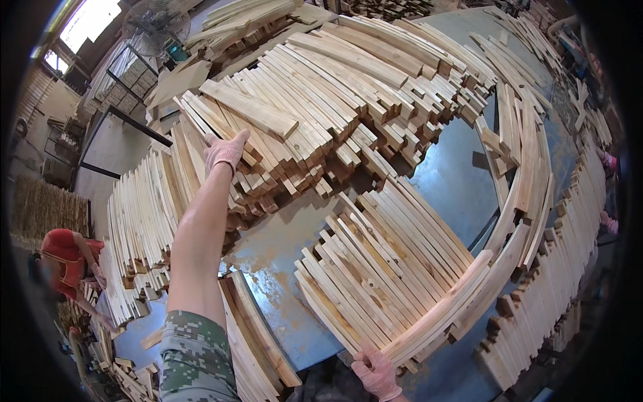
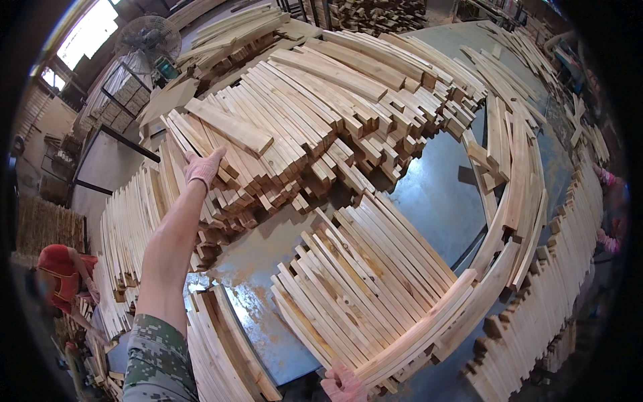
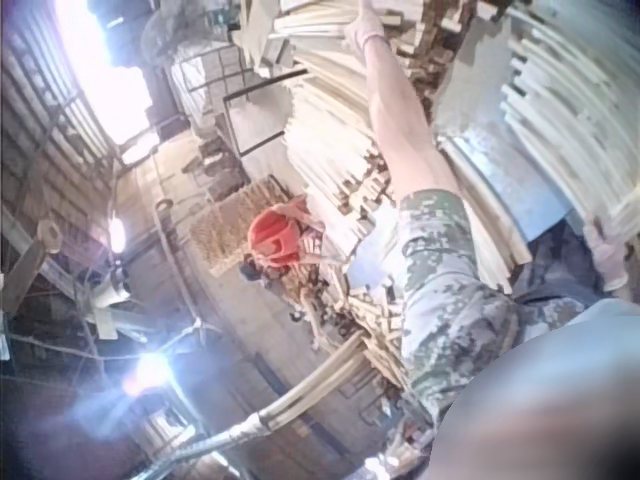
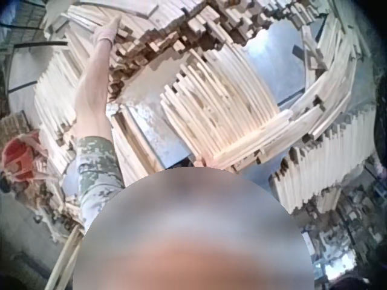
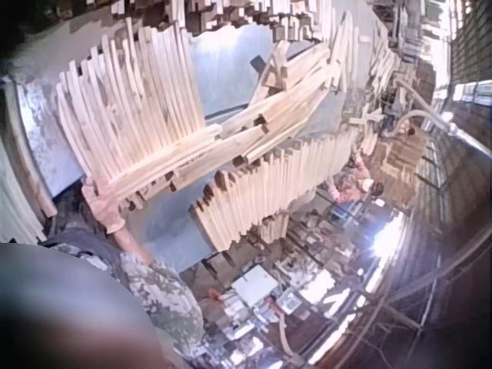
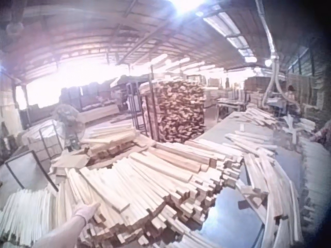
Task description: The person repeatedly picks up stacks of light-colored wooden planks from a metal table and places them onto a conveyor belt. The person aligns the planks on the belt before moving to the next stack. The task continues in a repetitive loop throughout the clip.
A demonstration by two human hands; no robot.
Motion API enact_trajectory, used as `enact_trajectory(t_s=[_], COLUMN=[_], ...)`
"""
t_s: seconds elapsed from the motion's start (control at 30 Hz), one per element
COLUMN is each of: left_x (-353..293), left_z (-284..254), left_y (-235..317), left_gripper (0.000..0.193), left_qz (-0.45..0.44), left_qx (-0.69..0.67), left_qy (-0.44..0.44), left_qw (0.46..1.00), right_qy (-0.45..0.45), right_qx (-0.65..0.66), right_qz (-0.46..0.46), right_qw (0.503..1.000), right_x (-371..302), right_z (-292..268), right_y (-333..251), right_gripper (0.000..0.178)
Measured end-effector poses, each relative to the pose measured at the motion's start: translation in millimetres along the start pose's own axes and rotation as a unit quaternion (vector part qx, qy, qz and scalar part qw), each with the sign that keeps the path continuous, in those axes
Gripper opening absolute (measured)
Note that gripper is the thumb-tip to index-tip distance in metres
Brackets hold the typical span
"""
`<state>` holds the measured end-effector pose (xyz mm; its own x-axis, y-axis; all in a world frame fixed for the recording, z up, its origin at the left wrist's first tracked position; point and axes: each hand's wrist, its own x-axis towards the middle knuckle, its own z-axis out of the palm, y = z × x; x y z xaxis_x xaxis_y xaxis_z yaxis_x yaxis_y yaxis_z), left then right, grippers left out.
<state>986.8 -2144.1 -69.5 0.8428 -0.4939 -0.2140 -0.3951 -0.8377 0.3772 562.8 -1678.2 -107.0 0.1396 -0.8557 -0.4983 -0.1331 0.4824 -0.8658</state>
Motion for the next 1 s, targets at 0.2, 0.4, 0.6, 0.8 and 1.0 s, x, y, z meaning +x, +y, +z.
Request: enact_trajectory(t_s=[0.2,0.4,0.6,0.8,1.0], left_x=[7,11,-65,-215,-316], left_z=[-6,-23,-62,-73,-27], left_y=[-1,-67,-154,-222,-240], left_gripper=[0.11,0.065,0.059,0.107,0.114], left_qz=[-0.002,0.171,0.195,0.227,0.339], left_qx=[-0.007,-0.34,-0.483,-0.448,-0.297], left_qy=[-0.001,-0.035,-0.14,-0.22,-0.409], left_qw=[1.0,0.924,0.842,0.836,0.793], right_qy=[-0.044,-0.061,-0.073,0.005,0.298], right_qx=[0.027,-0.023,-0.042,-0.049,-0.15], right_qz=[0.056,0.05,-0.005,-0.038,-0.105], right_qw=[0.997,0.997,0.996,0.998,0.937], right_x=[6,-2,-4,-24,-44], right_z=[9,13,14,5,-43], right_y=[28,13,11,-1,23], right_gripper=[0.057,0.061,0.065,0.06,0.062])
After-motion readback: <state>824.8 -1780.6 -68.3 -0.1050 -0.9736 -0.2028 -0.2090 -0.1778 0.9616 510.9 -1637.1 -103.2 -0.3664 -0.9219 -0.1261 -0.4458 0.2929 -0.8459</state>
